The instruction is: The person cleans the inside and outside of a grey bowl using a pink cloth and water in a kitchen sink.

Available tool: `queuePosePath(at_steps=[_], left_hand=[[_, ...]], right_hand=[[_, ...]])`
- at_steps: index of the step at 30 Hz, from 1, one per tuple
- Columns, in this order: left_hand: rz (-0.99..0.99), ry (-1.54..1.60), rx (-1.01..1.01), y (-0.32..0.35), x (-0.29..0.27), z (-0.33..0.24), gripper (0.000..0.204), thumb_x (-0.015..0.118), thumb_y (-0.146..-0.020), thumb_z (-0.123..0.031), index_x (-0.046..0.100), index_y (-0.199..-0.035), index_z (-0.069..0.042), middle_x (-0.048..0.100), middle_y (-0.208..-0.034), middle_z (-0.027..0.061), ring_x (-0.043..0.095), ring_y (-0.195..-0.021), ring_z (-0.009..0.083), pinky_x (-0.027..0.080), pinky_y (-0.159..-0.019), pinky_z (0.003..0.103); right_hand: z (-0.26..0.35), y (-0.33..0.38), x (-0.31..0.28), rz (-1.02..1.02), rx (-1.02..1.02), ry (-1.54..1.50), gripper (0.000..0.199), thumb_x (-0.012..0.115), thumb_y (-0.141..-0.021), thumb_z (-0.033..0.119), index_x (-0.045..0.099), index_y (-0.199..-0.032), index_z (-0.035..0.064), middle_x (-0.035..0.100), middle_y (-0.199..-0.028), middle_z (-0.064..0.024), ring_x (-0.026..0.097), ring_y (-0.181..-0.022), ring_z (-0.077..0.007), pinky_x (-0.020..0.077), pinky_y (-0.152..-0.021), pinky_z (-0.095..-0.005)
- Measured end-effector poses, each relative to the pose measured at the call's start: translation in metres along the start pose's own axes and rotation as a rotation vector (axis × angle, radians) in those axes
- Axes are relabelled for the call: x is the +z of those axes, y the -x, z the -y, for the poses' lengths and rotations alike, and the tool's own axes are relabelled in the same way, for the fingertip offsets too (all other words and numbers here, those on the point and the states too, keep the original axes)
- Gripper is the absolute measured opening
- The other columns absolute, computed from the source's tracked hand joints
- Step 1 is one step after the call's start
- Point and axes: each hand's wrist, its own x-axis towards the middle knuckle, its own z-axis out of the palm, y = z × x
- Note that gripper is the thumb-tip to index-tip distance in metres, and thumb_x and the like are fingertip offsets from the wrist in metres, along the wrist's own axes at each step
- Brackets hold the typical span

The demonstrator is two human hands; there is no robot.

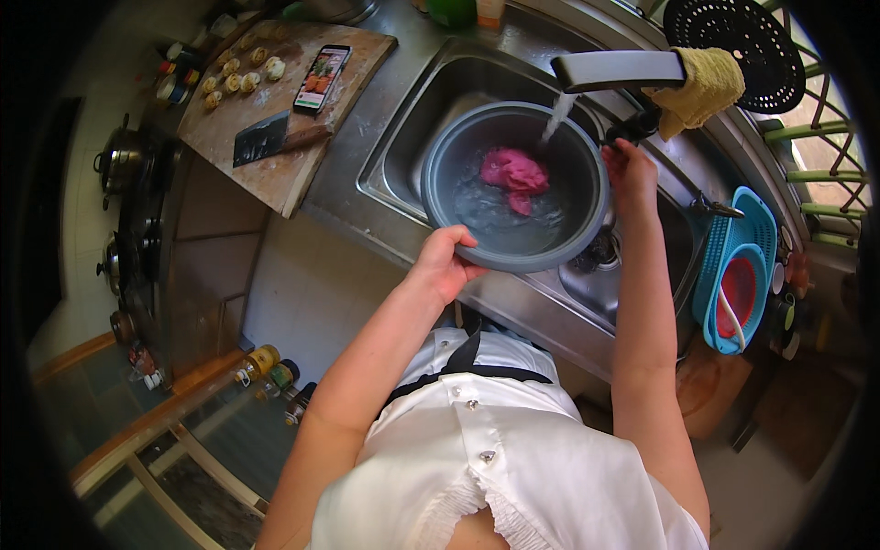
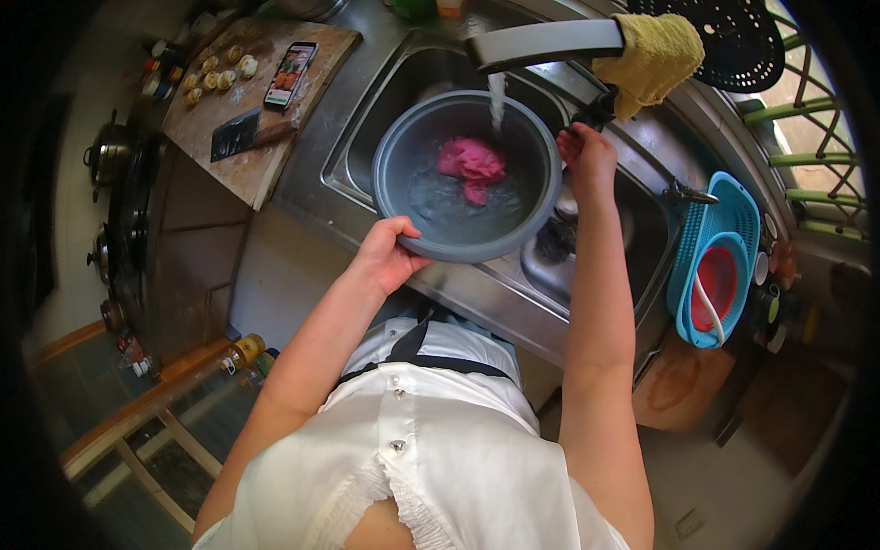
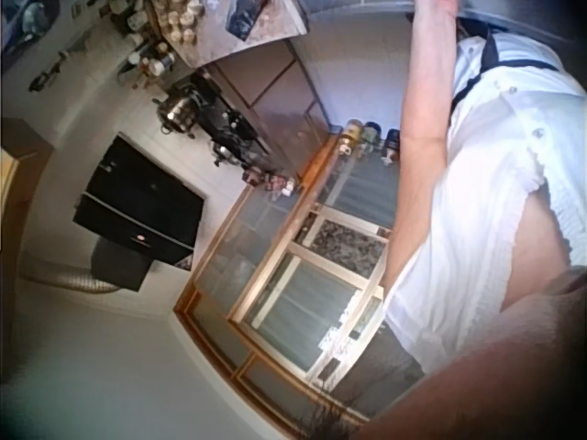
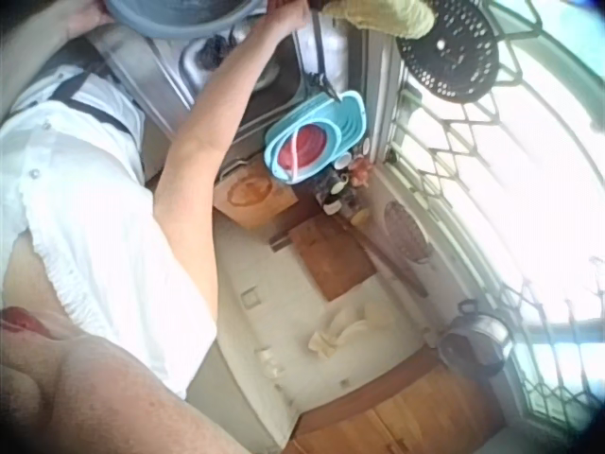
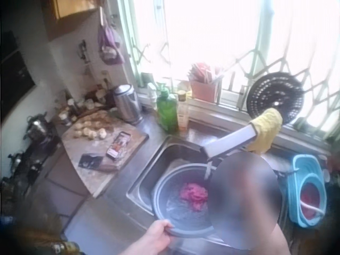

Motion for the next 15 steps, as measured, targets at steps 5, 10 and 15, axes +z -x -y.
queuePosePath(at_steps=[5, 10, 15], left_hand=[[-0.031, -0.057, 0.055, 0.016, -0.024, -0.007, 0.028, 0.049, -0.071, -0.002, 0.051, -0.098, 0.004, 0.057, -0.104, 0.0161, 0.06, -0.092, 0.0318, 0.053, -0.084, 0.049], [-0.016, -0.105, 0.131, 0.048, -0.075, -0.028, 0.024, 0.051, -0.07, -0.003, 0.054, -0.094, 0.003, 0.06, -0.095, 0.0151, 0.062, -0.086, 0.0313, 0.054, -0.079, 0.05], [-0.089, -0.185, 0.243, 0.071, -0.118, -0.062, 0.004, 0.053, -0.069, -0.005, 0.055, -0.07, -0.001, 0.061, -0.081, 0.0138, 0.063, -0.072, 0.0295, 0.055, -0.07, 0.05]], right_hand=[[0.01, 0.038, 0.039, 0.022, -0.395, 0.477, 0.023, 0.061, -0.088, 0.017, 0.06, -0.103, -0.0001, 0.064, -0.089, -0.0093, 0.063, -0.08, -0.0166, 0.0506, -0.071, -0.0269], [-0.015, 0.169, 0.131, 0.743, -0.916, 1.056, 0.026, 0.067, -0.077, 0.009, 0.063, -0.102, 0.0079, 0.061, -0.101, -0.0112, 0.057, -0.101, -0.0292, 0.0469, -0.085, -0.0364], [-0.129, 0.167, 0.194, 0.689, -0.77, 1.784, 0.068, 0.073, -0.072, 0.028, 0.043, -0.132, 0.0157, 0.033, -0.14, -0.0165, 0.035, -0.126, -0.0412, 0.041, -0.09, -0.0626]])
